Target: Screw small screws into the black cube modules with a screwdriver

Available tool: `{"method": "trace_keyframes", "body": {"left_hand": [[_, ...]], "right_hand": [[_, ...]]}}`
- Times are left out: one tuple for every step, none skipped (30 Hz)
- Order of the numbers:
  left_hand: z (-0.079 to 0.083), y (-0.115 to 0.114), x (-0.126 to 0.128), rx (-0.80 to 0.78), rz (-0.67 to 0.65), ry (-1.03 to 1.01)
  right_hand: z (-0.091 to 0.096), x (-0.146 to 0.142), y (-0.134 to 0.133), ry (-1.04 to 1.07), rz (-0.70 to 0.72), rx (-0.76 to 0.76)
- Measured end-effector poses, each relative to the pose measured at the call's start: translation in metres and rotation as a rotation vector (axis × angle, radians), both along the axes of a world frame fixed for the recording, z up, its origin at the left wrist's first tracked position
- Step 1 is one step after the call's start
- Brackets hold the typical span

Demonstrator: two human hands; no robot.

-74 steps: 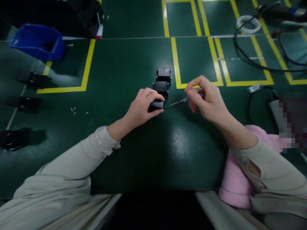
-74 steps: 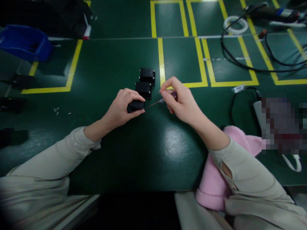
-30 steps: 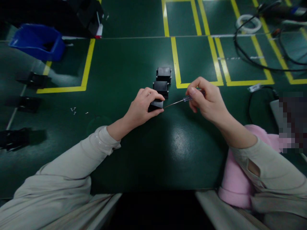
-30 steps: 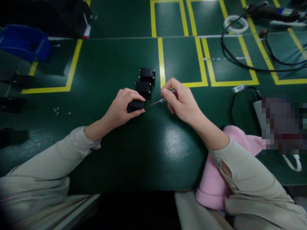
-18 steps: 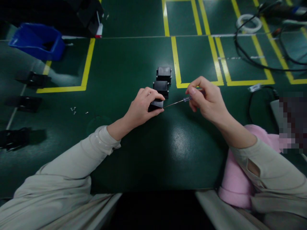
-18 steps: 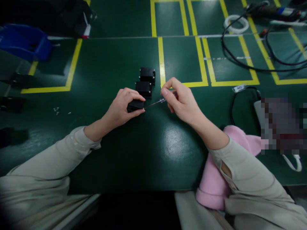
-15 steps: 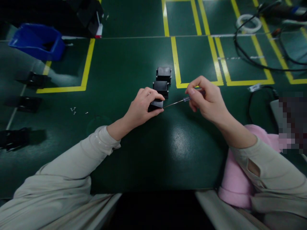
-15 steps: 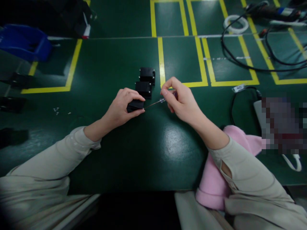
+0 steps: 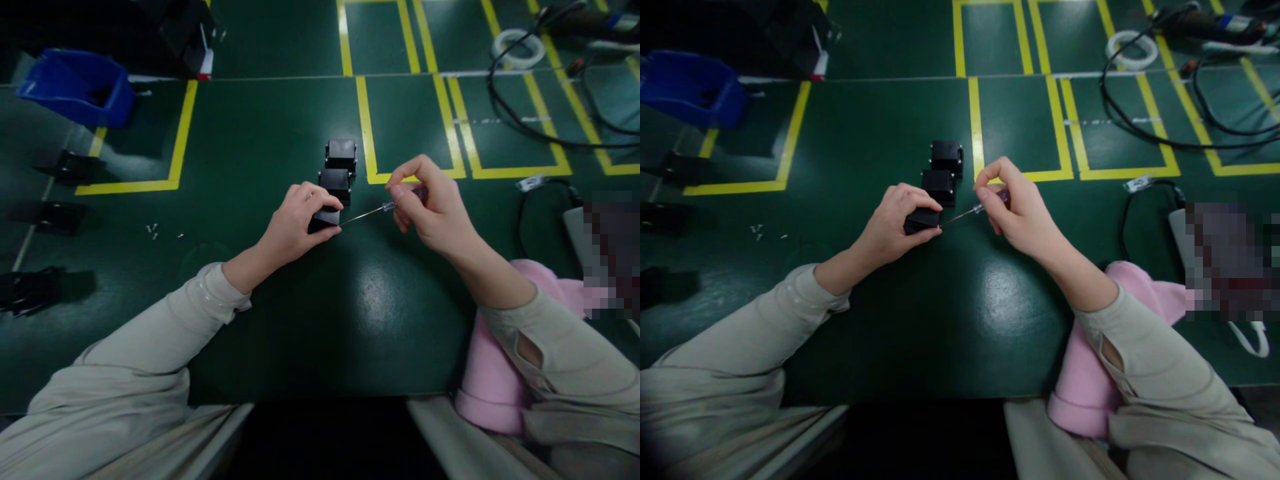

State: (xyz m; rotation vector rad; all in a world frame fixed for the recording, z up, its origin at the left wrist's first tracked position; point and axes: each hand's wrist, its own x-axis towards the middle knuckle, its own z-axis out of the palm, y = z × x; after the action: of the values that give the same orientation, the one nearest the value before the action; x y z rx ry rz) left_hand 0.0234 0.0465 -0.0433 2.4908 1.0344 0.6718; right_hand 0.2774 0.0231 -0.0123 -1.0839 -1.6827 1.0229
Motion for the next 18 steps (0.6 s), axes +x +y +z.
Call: {"method": "trace_keyframes", "body": {"left_hand": [[0.0, 0.0, 0.0, 0.002, -0.001, 0.0], [0.0001, -0.0001, 0.0, 0.005, -0.002, -0.001], [0.0001, -0.0001, 0.0, 0.008, -0.003, -0.002], [0.0002, -0.0002, 0.0, 0.008, -0.003, -0.002], [0.0003, -0.0003, 0.0, 0.005, -0.003, -0.001], [0.0003, -0.0004, -0.0001, 0.002, -0.002, 0.0], [0.0003, -0.0004, -0.0001, -0.001, 0.0, 0.001], [0.0002, -0.0004, -0.0001, -0.002, 0.002, 0.0], [0.0001, -0.0003, -0.0001, -0.003, 0.003, -0.001], [0.0, -0.0002, -0.0001, -0.003, 0.005, -0.002], [0.0, -0.0001, -0.0001, -0.004, 0.007, 0.0], [-0.0001, 0.0, -0.0001, -0.006, 0.008, 0.003], [-0.0001, 0.0001, -0.0001, -0.009, 0.009, 0.008], [0.0, 0.0001, -0.0002, -0.011, 0.01, 0.013], [0.0001, 0.0001, -0.0002, -0.009, 0.009, 0.013], [0.0004, 0.0, -0.0001, -0.008, 0.007, 0.011], [0.0007, -0.0002, -0.0001, -0.007, 0.006, 0.007], [0.001, -0.0003, -0.0001, -0.01, 0.005, 0.005]], "right_hand": [[-0.0005, 0.0003, 0.0, 0.004, 0.004, -0.001], [-0.0006, 0.0005, 0.0001, 0.005, 0.006, -0.004], [-0.0005, 0.0005, 0.0002, 0.004, 0.006, -0.008], [-0.0001, 0.0004, 0.0003, -0.001, 0.004, -0.011], [0.0005, 0.0, 0.0003, -0.01, 0.001, -0.012], [0.0012, -0.0003, 0.0003, -0.02, -0.002, -0.011], [0.0018, -0.0007, 0.0002, -0.031, -0.005, -0.011], [0.0023, -0.0009, 0.0001, -0.036, -0.009, -0.01], [0.0025, -0.001, -0.0001, -0.034, -0.009, -0.009], [0.0024, -0.001, -0.0002, -0.026, -0.008, -0.01], [0.0022, -0.0009, -0.0004, -0.018, -0.004, -0.01], [0.0018, -0.0007, -0.0004, -0.013, 0.0, -0.007], [0.0014, -0.0005, -0.0005, -0.012, 0.003, -0.003], [0.0012, -0.0004, -0.0005, -0.013, 0.004, 0.0], [0.0011, -0.0005, -0.0005, -0.016, 0.003, -0.001], [0.0013, -0.0007, -0.0005, -0.019, 0.0, -0.004], [0.0017, -0.001, -0.0006, -0.022, -0.002, -0.009], [0.0022, -0.0013, -0.0007, -0.025, -0.005, -0.014]]}}
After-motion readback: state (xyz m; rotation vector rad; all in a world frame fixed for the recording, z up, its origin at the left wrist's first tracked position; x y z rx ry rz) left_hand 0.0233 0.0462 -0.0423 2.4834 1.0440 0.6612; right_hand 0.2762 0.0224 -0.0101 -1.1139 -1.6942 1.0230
